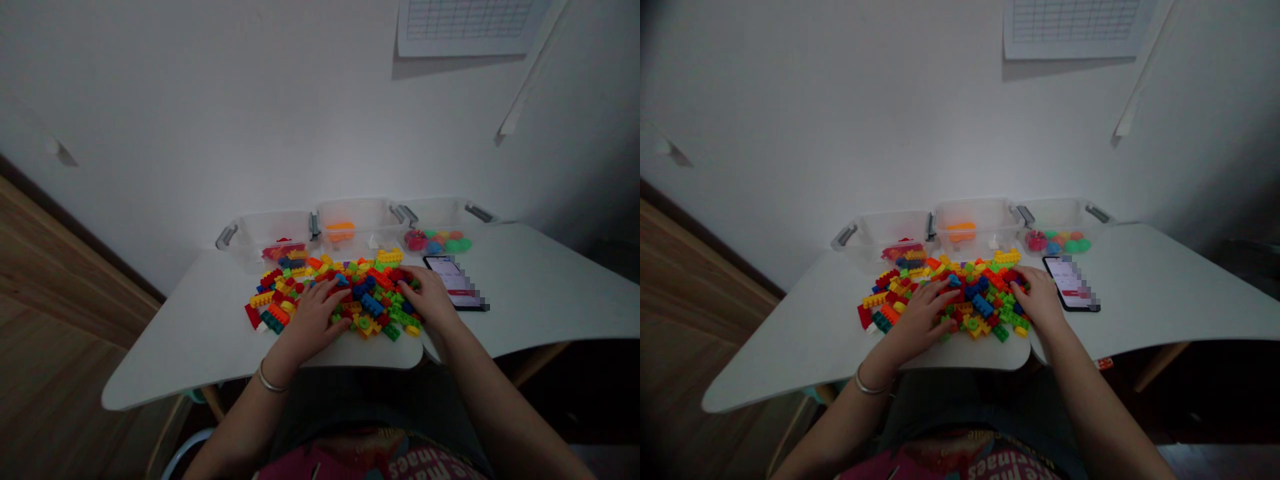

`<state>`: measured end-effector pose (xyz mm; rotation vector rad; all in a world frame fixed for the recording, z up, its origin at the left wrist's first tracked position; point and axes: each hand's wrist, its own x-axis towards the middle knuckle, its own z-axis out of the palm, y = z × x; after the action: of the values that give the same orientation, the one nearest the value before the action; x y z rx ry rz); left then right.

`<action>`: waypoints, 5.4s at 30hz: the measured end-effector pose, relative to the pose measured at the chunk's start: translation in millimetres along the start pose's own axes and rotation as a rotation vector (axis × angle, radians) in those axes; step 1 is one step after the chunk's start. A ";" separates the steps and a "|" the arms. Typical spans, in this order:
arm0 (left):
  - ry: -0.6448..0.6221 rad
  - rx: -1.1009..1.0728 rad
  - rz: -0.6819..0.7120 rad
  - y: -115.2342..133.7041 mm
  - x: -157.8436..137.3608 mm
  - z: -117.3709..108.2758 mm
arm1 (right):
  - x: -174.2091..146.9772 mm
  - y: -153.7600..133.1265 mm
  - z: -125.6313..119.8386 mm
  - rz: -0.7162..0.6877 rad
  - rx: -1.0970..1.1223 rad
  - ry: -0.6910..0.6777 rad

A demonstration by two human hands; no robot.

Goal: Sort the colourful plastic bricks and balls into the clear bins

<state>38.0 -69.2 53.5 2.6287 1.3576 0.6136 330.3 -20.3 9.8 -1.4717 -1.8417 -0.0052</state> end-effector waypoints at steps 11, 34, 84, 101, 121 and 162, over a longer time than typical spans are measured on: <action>-0.025 0.125 -0.017 2.2 2.0 7.9 | 14.6 -6.1 -1.7 -0.008 -0.112 -0.131; 0.039 0.067 0.015 -4.5 3.9 6.6 | 6.6 -34.0 -13.0 0.332 0.533 0.244; 0.476 0.354 -0.637 -104.4 67.3 -70.4 | 3.5 -69.5 4.4 -0.169 -0.076 -0.086; 0.597 0.131 -0.489 -92.8 55.7 -73.6 | 9.6 -67.5 -5.9 -0.190 -0.124 -0.138; 0.225 -0.152 -0.062 20.8 20.3 -14.3 | -7.9 -86.7 -6.8 -0.303 0.150 0.192; 0.750 -0.095 -0.372 -113.3 61.3 -74.0 | -38.5 -75.7 -0.3 -0.571 -0.052 0.051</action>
<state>-46.0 41.2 106.7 2.0372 1.8555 1.6384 269.0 -77.7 21.9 -0.9226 -2.1693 -0.3654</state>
